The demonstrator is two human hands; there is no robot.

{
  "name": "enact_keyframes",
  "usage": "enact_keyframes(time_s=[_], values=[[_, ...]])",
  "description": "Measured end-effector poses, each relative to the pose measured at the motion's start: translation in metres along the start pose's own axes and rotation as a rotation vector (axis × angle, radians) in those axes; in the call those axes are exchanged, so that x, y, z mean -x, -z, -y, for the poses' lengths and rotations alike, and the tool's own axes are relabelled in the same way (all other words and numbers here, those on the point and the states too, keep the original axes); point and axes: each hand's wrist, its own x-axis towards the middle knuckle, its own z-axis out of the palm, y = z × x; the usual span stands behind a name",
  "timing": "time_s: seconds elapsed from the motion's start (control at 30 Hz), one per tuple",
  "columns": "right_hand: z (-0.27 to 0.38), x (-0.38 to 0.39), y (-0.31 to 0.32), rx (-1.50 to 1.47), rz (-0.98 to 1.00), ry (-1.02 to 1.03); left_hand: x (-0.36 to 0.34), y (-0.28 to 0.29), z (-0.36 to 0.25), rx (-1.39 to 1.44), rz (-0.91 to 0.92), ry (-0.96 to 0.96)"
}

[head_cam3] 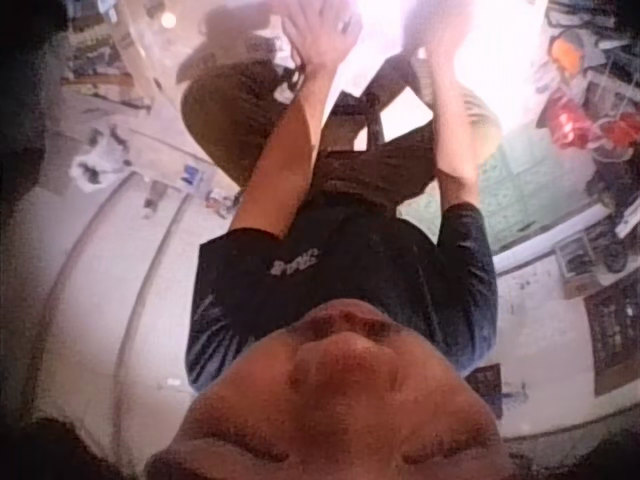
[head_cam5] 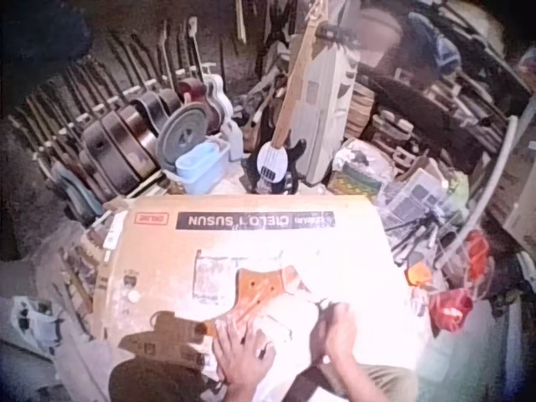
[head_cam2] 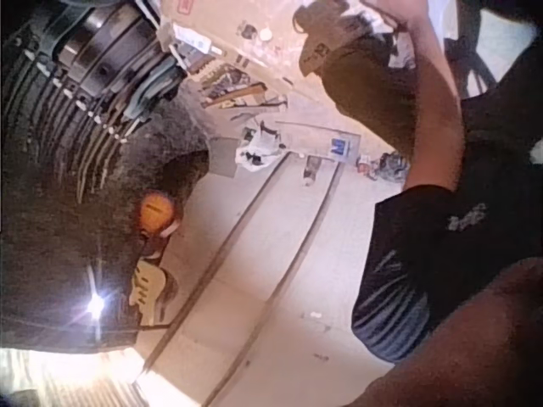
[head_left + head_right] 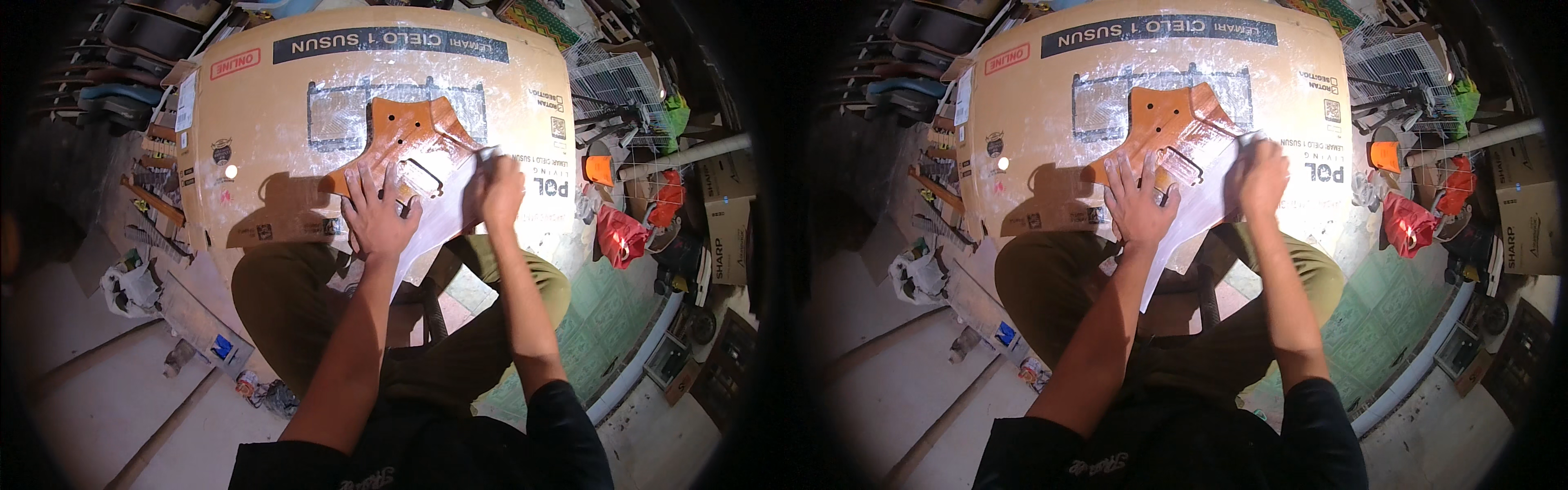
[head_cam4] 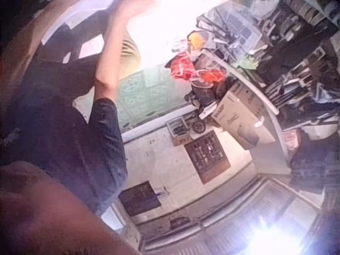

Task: The person sands the surface of a wooden guitar body by hand with a sanding block, moving the block in circular and linear motions across different sections of the instrument.

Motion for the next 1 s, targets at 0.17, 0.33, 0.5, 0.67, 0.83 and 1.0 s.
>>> enact_keyframes(time_s=[0.17, 0.33, 0.5, 0.67, 0.83, 1.0], values=[[0.008, 0.004, 0.011, -0.02, 0.085, 0.175, 0.0, -0.001, 0.007, 0.028, -0.024, -0.004], [0.018, 0.01, 0.002, 0.008, 0.016, 0.081, 0.002, -0.004, 0.003, 0.016, -0.042, -0.008], [-0.004, -0.011, 0.012, 0.066, 0.141, 0.048, 0.001, -0.005, 0.006, 0.009, -0.026, -0.016], [0.026, 0.021, 0.004, 0.092, -0.021, 0.189, 0.002, -0.001, 0.002, 0.011, -0.029, -0.017], [-0.006, -0.026, 0.02, 0.019, 0.046, -0.021, -0.002, 0.0, 0.001, 0.041, -0.024, -0.011], [0.034, 0.027, 0.005, -0.04, -0.08, 0.326, 0.001, -0.002, 0.007, 0.014, -0.044, -0.01]])
